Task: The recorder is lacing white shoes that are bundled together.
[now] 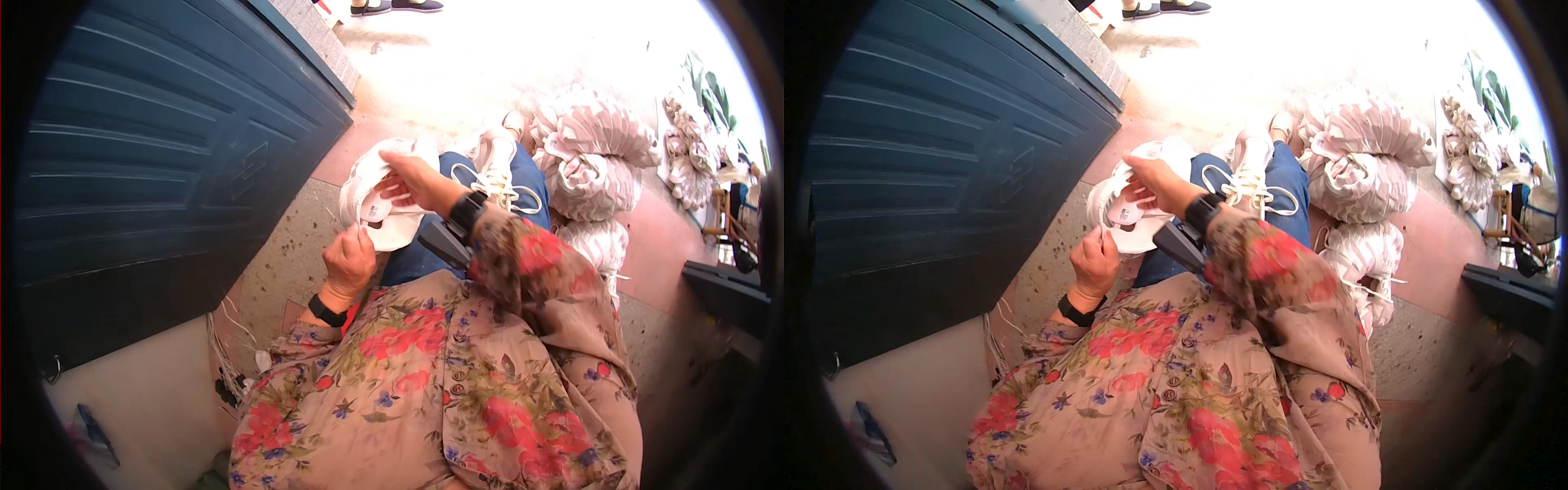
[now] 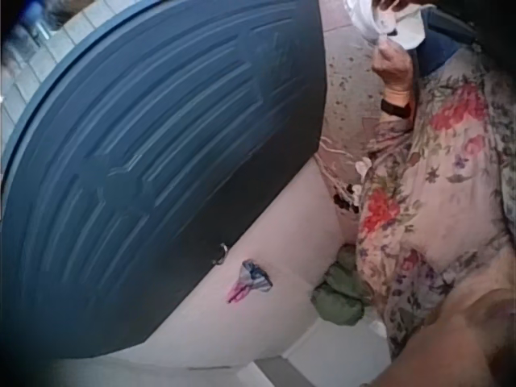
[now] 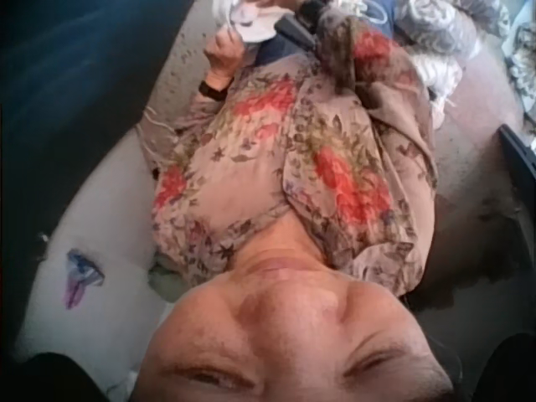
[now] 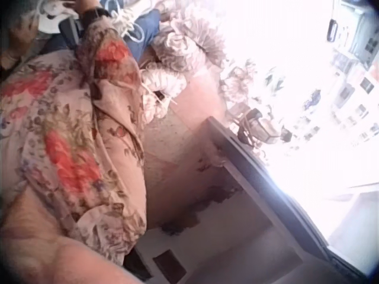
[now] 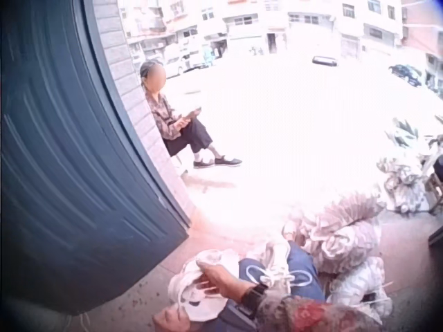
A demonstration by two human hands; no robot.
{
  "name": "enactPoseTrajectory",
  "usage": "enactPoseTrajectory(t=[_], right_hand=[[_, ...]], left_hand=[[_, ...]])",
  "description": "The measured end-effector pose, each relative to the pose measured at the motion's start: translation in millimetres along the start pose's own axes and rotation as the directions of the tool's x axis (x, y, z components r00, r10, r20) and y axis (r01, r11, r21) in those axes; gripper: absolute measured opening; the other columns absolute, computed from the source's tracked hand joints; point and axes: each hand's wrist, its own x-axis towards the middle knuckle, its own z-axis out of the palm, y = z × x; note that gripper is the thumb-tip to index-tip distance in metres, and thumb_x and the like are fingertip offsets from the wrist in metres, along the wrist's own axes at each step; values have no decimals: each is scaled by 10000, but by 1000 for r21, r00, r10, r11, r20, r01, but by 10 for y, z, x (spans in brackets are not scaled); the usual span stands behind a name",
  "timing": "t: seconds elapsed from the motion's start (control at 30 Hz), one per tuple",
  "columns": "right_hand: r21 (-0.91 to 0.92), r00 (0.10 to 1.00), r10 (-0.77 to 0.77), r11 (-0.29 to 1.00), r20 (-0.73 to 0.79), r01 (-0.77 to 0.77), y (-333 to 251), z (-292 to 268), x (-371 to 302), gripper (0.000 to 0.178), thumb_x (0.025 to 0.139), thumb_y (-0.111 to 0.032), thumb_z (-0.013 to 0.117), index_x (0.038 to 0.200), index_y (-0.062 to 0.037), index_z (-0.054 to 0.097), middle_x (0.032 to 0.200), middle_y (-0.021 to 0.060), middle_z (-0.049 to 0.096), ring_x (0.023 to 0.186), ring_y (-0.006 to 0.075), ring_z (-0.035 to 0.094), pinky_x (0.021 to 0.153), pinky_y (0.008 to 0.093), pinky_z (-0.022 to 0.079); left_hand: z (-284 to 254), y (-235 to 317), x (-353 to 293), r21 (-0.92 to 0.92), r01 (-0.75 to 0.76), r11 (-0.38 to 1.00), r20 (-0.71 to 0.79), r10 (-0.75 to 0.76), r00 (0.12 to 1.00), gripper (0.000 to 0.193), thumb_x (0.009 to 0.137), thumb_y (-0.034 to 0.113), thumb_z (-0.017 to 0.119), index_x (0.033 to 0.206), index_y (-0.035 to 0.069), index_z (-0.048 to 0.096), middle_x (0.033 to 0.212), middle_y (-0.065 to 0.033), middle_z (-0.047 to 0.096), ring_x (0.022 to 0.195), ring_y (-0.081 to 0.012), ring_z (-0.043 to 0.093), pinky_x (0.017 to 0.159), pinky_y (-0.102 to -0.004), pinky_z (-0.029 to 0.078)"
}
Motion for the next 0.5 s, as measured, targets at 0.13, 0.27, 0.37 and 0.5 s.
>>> enactPoseTrajectory(t=[0.13,0.27,0.37,0.5], right_hand=[[-315,893,-428,836,140,450,227,-147,21,334,842,-315,450,888,1,552,771,76,587,676,133,573,610,262,459],[-12,931,-358,933,74,360,315,-260,-862,289,865,-252,462,862,7,591,785,35,581,729,106,550,649,231,452],[141,924,-377,913,-65,382,508,-547,-1123,267,855,-240,485,961,-7,560,888,38,583,758,105,546,651,248,457],[289,930,-365,886,-44,362,670,-641,-1135,250,859,-223,489,986,-16,545,891,37,577,746,109,547,638,246,460]], left_hand=[[-92,-24,73,-143,-92,985,-28,88,996,134,782,28,533,907,-16,510,693,-140,554,558,-273,549,493,-357,439],[35,-433,280,-562,597,572,283,-546,789,180,862,136,459,979,2,490,826,-93,583,724,-156,561,581,-263,436],[722,-656,287,-643,722,255,600,-417,682,200,879,168,441,1018,33,490,908,-76,590,796,-120,547,646,-235,436],[1608,-1027,0,-570,387,725,647,106,755,266,890,256,396,990,50,531,902,-153,588,908,-142,523,791,-281,363]])
